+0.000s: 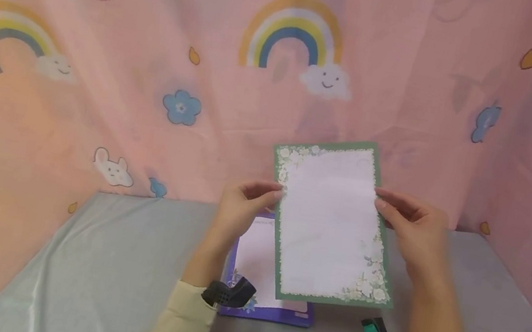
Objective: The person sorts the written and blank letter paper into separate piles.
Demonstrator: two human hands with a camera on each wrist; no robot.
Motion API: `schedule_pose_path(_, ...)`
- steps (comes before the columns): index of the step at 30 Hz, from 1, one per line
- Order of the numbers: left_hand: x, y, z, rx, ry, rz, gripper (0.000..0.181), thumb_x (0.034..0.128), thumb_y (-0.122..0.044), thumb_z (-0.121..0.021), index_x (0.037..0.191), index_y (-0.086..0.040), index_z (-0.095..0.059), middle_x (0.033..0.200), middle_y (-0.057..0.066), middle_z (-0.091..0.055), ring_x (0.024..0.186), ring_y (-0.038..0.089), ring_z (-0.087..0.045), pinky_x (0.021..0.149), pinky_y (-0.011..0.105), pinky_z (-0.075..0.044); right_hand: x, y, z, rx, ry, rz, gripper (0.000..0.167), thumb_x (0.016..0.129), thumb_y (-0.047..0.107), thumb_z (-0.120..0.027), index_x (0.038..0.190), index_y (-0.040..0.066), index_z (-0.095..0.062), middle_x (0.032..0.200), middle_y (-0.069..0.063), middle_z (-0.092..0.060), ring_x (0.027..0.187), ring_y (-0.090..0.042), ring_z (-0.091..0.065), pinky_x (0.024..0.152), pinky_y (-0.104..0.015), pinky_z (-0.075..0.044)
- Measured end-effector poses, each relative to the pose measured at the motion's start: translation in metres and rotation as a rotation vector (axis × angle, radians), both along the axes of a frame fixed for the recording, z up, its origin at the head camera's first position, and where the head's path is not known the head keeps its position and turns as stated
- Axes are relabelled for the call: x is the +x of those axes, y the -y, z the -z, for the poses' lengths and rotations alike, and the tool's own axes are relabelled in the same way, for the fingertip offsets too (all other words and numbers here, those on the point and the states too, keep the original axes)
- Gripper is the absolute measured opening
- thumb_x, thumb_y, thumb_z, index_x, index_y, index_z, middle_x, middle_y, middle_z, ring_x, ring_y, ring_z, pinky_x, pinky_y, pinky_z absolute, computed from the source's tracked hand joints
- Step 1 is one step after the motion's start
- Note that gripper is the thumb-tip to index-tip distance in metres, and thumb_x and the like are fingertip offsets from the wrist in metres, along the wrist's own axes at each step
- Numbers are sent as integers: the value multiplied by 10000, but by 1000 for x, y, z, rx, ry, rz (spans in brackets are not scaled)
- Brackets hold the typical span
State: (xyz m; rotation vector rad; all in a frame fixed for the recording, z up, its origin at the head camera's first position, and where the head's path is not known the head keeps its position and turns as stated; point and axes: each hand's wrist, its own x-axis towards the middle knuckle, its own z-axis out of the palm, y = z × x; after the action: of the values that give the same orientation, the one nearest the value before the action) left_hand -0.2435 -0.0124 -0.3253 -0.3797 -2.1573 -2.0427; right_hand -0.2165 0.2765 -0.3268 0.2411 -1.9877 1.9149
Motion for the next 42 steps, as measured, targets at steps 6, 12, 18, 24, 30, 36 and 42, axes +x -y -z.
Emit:
schedule_pose_path(6, 4, -26, -6, 58, -21, 32, 197, 891, -115, -764, 1079, -57, -782, 1057, 141, -764, 743, 51, -664, 730, 249, -597, 8, -15, -7, -151, 24, 59, 265, 899, 53, -739, 1161, 80, -766, 974, 157, -767, 886, 33, -683, 737, -76, -536)
schedule_pose_path(12, 7, -30, 5, 40, -18, 69, 239, 885, -90, -762, 1123, -99, -773, 1023, 140, -742, 723, 55, -656, 674, 211, -549, 11, -19, -14, -133, 73, 118, 299, 883, 117, -772, 1180, 90, -760, 975, 185, -749, 910, 31, -651, 729, -68, -525)
schedule_pose_path(18, 6, -29, 14, 23, -4, 58, 236, 886, -111, -766, 1122, -117, -771, 1014, 89, -718, 747, 52, -663, 692, 229, -556, 13, -17, -12, -112, 70, 104, 274, 893, 99, -759, 1167, 100, -767, 973, 179, -750, 905, 38, -661, 733, -67, -523)
schedule_pose_path(24, 5, -31, 17, 56, 15, 31, 252, 876, -85, -770, 1125, -119, -773, 1018, 84, -718, 735, 58, -661, 673, 233, -570, 11, -16, -10, 120, 71, 199, 290, 938, 122, -712, 1226, 115, -740, 951, 267, -715, 924, 51, -616, 720, -51, -497)
schedule_pose_path(30, 6, -38, 19, 95, 44, -10, 317, 859, -36, -761, 1160, -133, -763, 1039, 77, -712, 683, 52, -634, 646, 240, -575, 10, -15, -8, 240, 156, 327, 371, 949, 224, -707, 1304, 116, -693, 983, 326, -632, 981, 14, -526, 734, -51, -442)
schedule_pose_path(36, 3, -46, 29, 50, 52, -39, 254, 871, -59, -757, 1106, -151, -783, 981, 61, -738, 680, 55, -617, 617, 211, -534, 9, -16, -3, 341, 186, 360, 388, 956, 288, -697, 1301, 110, -694, 957, 351, -593, 864, 26, -542, 652, -99, -458)
schedule_pose_path(42, 0, -52, 36, 5, 64, -62, 248, 874, -67, -754, 1099, -166, -790, 899, 73, -727, 693, 62, -630, 627, 220, -553, 8, -17, 0, 429, 231, 359, 432, 966, 398, -663, 1322, 153, -683, 965, 350, -542, 821, 30, -544, 602, -173, -467)
